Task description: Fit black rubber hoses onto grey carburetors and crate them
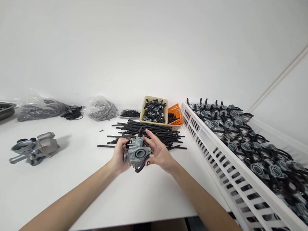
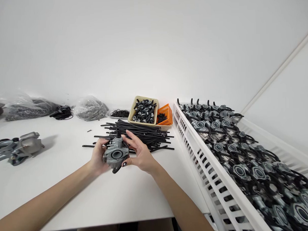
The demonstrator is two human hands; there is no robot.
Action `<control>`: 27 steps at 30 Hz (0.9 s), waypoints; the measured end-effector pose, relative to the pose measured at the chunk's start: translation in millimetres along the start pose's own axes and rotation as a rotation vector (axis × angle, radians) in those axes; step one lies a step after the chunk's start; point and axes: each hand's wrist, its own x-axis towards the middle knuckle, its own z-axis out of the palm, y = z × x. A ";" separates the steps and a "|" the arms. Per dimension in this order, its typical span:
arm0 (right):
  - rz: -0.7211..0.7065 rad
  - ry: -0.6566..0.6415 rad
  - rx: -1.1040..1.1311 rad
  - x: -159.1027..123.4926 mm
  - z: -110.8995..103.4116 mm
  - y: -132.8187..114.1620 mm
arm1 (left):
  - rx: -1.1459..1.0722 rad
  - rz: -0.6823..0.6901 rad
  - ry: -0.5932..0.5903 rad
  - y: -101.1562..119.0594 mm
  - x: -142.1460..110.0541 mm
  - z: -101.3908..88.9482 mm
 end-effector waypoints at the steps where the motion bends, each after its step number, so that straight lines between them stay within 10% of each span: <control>1: -0.004 0.000 -0.005 -0.1 0.2 -0.6 | 0.004 -0.014 0.029 0.4 0.0 0.5; 15: -0.055 0.003 -0.046 -0.2 -3.1 0.0 | 0.006 -0.117 0.141 2.7 1.8 4.3; 24: -0.088 0.531 -0.247 10.2 -15.8 7.1 | 0.268 0.248 0.141 -3.4 9.3 6.2; 27: -0.102 0.494 -0.341 6.8 -6.8 5.1 | 0.358 0.436 0.226 -4.0 10.9 4.7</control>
